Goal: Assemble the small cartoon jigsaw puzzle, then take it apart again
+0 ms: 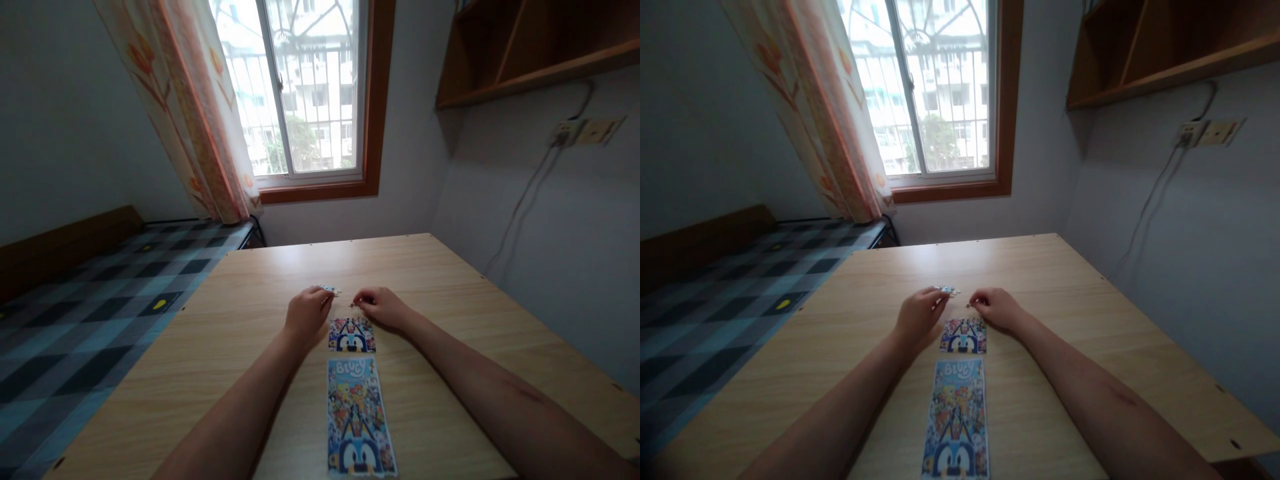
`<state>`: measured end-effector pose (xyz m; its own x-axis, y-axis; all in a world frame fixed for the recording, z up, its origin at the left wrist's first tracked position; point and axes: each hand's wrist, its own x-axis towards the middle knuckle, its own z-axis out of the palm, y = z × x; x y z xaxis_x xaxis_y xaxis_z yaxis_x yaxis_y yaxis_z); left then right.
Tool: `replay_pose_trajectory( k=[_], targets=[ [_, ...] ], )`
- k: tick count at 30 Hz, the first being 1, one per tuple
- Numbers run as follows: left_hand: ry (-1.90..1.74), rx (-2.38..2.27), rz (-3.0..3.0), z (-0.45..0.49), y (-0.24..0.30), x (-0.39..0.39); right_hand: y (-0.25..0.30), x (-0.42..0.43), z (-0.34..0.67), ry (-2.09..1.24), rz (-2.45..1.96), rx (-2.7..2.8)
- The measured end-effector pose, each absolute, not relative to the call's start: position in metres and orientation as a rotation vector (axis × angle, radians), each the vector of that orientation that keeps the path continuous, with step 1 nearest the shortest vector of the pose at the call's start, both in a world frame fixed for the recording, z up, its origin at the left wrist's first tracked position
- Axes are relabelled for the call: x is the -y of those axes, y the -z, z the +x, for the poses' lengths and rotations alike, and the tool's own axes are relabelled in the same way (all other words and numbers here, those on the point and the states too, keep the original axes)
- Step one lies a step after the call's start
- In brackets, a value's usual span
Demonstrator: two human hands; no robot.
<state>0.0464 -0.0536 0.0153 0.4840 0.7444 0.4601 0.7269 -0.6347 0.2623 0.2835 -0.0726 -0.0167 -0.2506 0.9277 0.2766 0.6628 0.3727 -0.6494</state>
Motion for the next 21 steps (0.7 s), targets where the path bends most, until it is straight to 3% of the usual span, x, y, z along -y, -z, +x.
replay_pose_trajectory(
  k=[7, 13, 21],
  targets=[
    [-0.902, -1.777, 2.54, 0.028, -0.018, 0.034, 0.02, 0.075, 0.277, -0.344, -1.424, 2.014],
    [-0.762, -1.562, 2.7, 0.032, -0.013, 0.036, 0.019, 0.076, 0.277, -0.346, -1.417, 2.003],
    [-0.924, -1.536, 2.623, 0.034, -0.016, 0.039, 0.019, 0.075, 0.276, -0.364, -1.313, 1.972]
  ],
)
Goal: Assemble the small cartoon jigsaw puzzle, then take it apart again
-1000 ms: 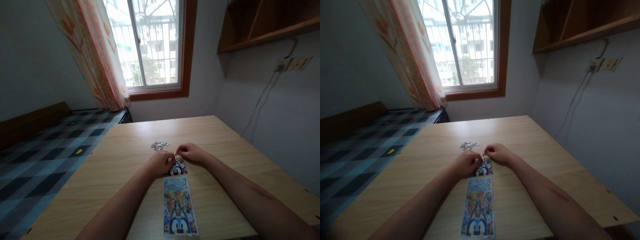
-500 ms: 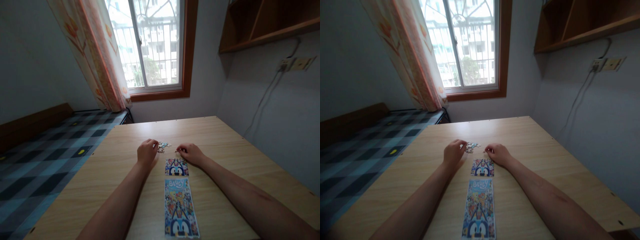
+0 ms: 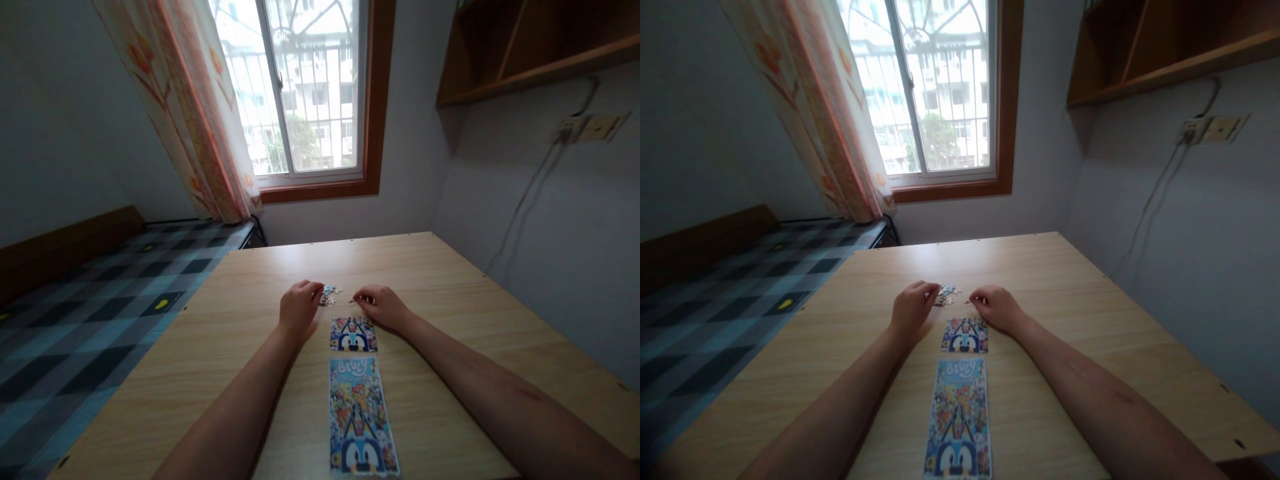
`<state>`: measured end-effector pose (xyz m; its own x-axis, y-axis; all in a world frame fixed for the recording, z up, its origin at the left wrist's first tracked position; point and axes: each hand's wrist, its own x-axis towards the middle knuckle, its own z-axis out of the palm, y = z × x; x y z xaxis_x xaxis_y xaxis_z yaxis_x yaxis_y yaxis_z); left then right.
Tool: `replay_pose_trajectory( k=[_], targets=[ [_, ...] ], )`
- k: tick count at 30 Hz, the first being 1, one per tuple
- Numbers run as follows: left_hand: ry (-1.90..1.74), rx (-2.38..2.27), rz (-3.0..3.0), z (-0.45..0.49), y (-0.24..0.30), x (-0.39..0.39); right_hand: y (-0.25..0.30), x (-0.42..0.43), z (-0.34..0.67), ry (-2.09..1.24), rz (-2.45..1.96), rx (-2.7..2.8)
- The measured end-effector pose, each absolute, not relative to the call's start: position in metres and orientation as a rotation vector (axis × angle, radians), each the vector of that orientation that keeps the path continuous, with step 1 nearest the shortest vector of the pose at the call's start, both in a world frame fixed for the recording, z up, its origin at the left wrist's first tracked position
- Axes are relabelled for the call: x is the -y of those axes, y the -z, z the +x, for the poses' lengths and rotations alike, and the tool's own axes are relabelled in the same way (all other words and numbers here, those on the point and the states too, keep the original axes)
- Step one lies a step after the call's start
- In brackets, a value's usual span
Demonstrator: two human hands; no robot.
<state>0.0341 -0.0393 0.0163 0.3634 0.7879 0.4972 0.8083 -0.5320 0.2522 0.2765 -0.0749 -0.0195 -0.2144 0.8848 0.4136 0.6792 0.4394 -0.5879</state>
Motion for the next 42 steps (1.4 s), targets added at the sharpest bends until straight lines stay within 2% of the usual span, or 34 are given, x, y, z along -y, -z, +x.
replay_pose_trajectory(
  k=[11, 20, 28, 33, 42],
  targets=[
    [0.758, 1.063, -2.835, 0.062, -0.012, 0.062, 0.013, 0.083, 0.269, -0.26, -1.152, 1.972],
    [0.958, 1.464, -2.675, 0.046, -0.006, 0.043, 0.018, 0.077, 0.271, -0.309, -1.192, 1.862],
    [0.922, 1.688, -2.531, 0.042, 0.004, 0.025, 0.026, 0.073, 0.274, -0.328, -1.213, 1.872],
    [1.002, 1.687, -2.449, 0.042, -0.001, 0.029, 0.025, 0.074, 0.274, -0.355, -1.224, 1.878],
    [0.898, 1.441, -2.546, 0.047, 0.001, 0.038, 0.019, 0.077, 0.272, -0.388, -1.271, 1.856]
  ],
)
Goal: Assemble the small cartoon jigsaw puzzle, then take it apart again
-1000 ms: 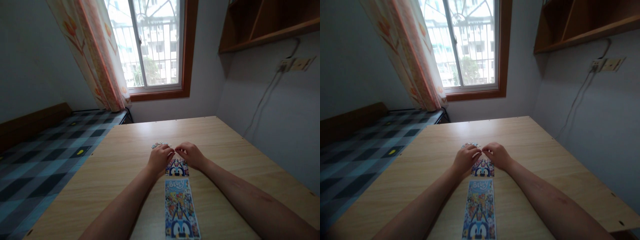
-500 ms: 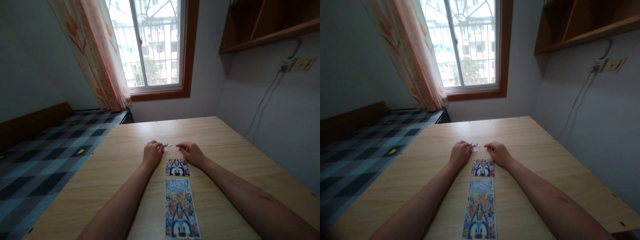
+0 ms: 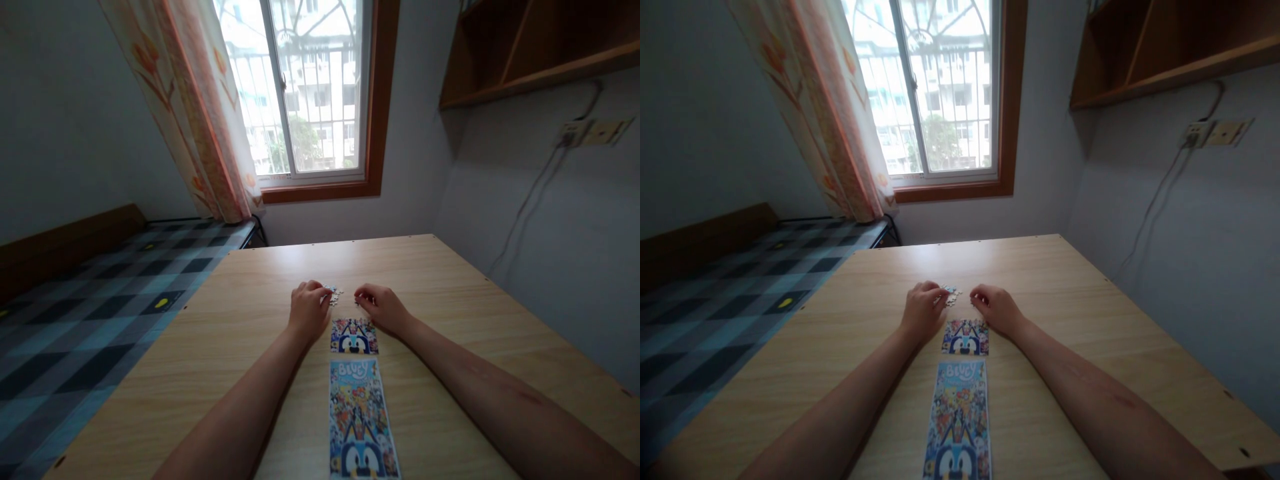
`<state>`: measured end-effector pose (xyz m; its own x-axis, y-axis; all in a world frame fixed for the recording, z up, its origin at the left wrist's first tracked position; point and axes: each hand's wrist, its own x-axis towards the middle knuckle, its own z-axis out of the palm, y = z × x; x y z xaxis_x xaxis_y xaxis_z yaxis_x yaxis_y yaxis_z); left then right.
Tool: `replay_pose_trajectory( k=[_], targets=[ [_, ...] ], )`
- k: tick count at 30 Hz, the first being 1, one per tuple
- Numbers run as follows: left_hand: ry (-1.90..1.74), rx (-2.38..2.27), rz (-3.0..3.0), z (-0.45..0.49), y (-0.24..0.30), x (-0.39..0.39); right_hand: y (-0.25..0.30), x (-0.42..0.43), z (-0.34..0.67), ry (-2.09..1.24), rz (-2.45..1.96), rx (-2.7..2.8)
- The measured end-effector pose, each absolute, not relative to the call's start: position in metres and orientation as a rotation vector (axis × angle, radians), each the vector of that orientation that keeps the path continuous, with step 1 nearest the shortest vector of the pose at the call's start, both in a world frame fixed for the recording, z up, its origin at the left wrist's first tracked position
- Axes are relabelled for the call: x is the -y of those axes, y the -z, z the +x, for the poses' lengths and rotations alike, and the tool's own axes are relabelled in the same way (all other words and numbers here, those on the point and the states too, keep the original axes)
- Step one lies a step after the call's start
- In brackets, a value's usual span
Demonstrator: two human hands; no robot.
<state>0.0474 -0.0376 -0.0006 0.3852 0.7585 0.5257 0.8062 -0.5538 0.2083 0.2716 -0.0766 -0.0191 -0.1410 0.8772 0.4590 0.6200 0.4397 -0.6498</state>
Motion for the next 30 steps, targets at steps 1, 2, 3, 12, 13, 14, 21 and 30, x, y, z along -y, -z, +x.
replay_pose_trajectory(
  k=[1, 2, 3, 12, 13, 14, 21, 30],
  targets=[
    [0.895, 1.406, -2.557, 0.048, 0.001, 0.038, 0.019, 0.077, 0.272, -0.392, -1.274, 1.852],
    [0.897, 1.371, -2.569, 0.049, 0.0, 0.039, 0.019, 0.077, 0.272, -0.396, -1.277, 1.847],
    [0.899, 1.334, -2.583, 0.05, -0.001, 0.04, 0.019, 0.077, 0.272, -0.396, -1.281, 1.839],
    [0.862, 1.046, -2.723, 0.058, -0.007, 0.055, 0.016, 0.083, 0.267, -0.352, -1.228, 1.899],
    [0.86, 1.034, -2.725, 0.058, -0.007, 0.055, 0.014, 0.085, 0.265, -0.333, -1.206, 1.922],
    [0.859, 1.028, -2.726, 0.058, -0.006, 0.056, 0.013, 0.087, 0.263, -0.32, -1.183, 1.942],
    [0.88, 0.956, -2.746, 0.058, -0.005, 0.053, 0.012, 0.09, 0.261, -0.411, -1.151, 1.904],
    [0.862, 1.024, -2.693, 0.057, -0.009, 0.054, 0.017, 0.085, 0.264, -0.528, -1.136, 1.813]
  ],
)
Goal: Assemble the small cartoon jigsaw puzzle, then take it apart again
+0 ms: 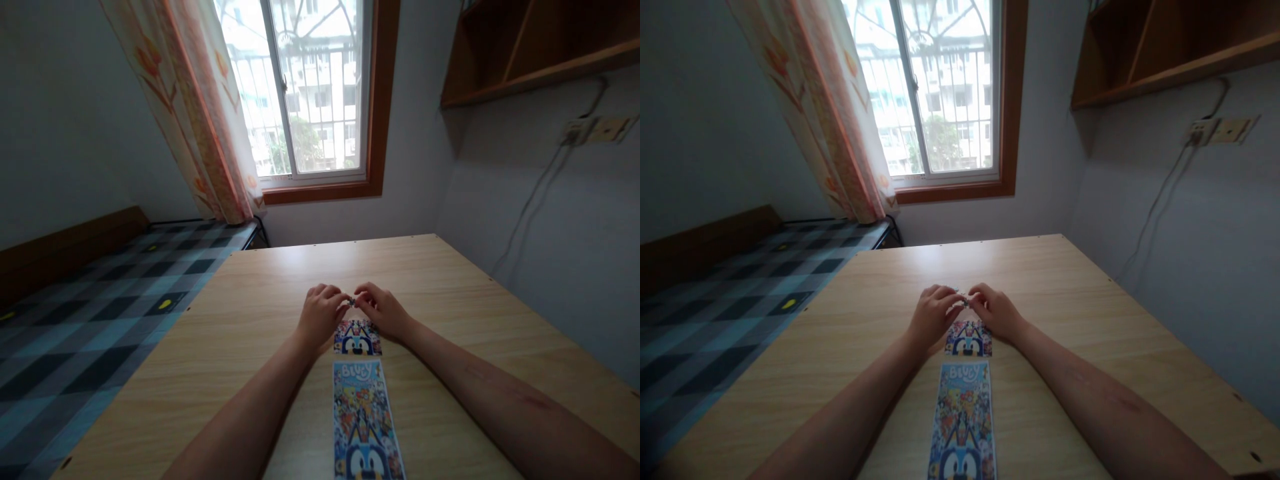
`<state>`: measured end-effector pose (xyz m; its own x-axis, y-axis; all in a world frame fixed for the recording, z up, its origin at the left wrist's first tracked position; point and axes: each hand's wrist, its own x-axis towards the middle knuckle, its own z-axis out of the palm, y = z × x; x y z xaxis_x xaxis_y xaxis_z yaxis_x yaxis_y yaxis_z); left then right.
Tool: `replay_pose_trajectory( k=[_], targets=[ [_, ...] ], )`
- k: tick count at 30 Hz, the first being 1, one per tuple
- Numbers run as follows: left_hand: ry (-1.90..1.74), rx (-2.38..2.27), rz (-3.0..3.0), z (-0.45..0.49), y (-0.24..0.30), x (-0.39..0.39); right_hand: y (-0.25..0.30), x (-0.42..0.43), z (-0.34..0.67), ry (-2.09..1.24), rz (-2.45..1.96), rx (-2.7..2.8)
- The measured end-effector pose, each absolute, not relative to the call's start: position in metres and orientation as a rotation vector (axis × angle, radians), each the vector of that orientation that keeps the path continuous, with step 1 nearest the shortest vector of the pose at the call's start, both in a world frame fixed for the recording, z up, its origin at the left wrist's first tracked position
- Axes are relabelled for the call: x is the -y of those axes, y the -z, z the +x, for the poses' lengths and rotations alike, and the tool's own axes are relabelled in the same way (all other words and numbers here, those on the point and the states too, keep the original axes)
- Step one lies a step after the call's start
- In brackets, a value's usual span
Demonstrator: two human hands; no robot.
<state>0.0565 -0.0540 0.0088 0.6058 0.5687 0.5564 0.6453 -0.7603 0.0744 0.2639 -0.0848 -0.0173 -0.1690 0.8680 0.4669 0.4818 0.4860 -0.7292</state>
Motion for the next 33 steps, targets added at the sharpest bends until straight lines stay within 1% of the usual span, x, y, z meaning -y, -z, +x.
replay_pose_trajectory(
  k=[4, 7, 11, 20, 23, 29, 33],
  targets=[
    [0.916, 1.336, -2.534, 0.046, -0.008, 0.042, 0.018, 0.082, 0.268, -0.394, -1.22, 1.824],
    [0.923, 1.487, -2.465, 0.039, -0.006, 0.034, 0.02, 0.08, 0.271, -0.406, -1.261, 1.825],
    [0.9, 1.5, -2.486, 0.04, -0.003, 0.033, 0.02, 0.078, 0.271, -0.434, -1.276, 1.826],
    [0.906, 1.476, -2.438, 0.041, -0.009, 0.038, 0.017, 0.08, 0.272, -0.36, -1.333, 1.902],
    [0.781, 1.365, -2.526, 0.042, -0.021, 0.045, 0.016, 0.081, 0.274, -0.324, -1.373, 1.973],
    [0.294, 1.163, -2.819, 0.046, -0.038, 0.065, -0.001, 0.088, 0.275, -0.269, -1.355, 2.219],
    [0.136, 1.157, -2.895, 0.046, -0.039, 0.069, -0.013, 0.097, 0.275, -0.268, -1.417, 2.319]
  ],
)
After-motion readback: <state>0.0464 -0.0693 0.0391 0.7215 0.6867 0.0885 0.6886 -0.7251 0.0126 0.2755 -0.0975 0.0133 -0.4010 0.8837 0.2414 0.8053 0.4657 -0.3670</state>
